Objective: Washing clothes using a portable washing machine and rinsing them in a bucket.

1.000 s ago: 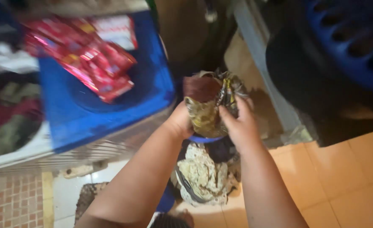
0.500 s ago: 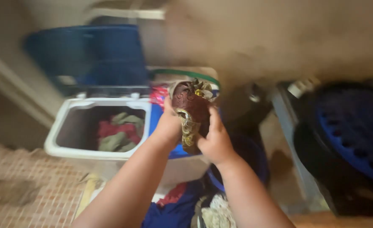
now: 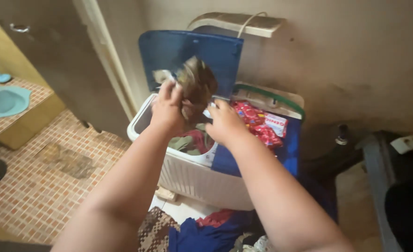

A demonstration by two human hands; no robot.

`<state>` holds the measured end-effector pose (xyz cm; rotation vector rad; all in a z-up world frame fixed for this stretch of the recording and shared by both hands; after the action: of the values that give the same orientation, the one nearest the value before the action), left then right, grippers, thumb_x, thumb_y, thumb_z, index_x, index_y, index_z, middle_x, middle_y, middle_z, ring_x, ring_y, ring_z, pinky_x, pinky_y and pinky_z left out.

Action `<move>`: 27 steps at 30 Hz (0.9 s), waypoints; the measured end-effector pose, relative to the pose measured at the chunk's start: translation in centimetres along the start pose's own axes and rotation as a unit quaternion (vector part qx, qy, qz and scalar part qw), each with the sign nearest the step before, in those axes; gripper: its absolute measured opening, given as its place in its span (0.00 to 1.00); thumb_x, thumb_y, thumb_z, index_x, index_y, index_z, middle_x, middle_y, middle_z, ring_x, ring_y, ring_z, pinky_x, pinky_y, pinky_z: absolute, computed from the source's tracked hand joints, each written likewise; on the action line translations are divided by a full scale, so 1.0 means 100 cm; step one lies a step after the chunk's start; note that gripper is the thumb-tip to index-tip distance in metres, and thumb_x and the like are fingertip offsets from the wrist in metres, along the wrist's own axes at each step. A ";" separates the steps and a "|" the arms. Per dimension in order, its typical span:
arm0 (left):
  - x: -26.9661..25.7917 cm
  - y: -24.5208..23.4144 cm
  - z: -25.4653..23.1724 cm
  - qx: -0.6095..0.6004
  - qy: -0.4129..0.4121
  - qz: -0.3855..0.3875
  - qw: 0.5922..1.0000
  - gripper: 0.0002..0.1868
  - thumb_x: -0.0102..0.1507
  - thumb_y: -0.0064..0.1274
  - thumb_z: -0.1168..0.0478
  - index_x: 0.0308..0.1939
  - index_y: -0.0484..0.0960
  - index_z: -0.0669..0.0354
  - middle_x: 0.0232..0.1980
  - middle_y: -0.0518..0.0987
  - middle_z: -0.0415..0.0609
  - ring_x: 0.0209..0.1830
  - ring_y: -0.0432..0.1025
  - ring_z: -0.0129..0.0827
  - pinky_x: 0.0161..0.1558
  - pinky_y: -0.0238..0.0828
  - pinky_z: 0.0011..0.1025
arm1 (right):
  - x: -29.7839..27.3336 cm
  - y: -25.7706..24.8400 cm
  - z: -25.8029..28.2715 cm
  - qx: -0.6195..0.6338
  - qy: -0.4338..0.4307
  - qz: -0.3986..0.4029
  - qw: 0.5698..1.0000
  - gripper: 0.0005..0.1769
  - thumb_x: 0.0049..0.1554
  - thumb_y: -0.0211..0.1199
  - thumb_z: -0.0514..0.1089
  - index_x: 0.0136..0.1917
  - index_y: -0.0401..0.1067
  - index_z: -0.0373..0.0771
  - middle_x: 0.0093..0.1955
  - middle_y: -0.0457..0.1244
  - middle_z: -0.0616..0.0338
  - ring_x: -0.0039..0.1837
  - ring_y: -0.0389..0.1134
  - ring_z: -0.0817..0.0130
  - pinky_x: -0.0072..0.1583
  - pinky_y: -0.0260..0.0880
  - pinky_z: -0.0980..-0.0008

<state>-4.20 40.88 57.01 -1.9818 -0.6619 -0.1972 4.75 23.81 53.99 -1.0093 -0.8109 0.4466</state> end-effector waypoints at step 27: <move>-0.063 0.164 -0.049 0.040 0.137 0.222 0.964 0.30 0.57 0.56 0.54 0.66 0.73 0.37 0.79 0.58 0.48 0.80 0.47 0.50 0.71 0.47 0.60 | -0.242 -0.082 -0.111 -0.087 0.441 0.106 0.887 0.34 0.51 0.71 0.56 0.71 0.69 0.62 0.86 0.40 0.64 0.82 0.48 0.51 0.76 0.53 0.51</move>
<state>-0.12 28.59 44.23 -1.9232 -0.0396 -0.1633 -2.28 -2.58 48.65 -1.3166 0.0869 0.0580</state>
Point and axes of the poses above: each hand's wrist, its own x-axis towards the middle knuckle, its own y-axis out of the palm, z = x × y, the point moved 3 cm from there along x, towards the middle knuckle
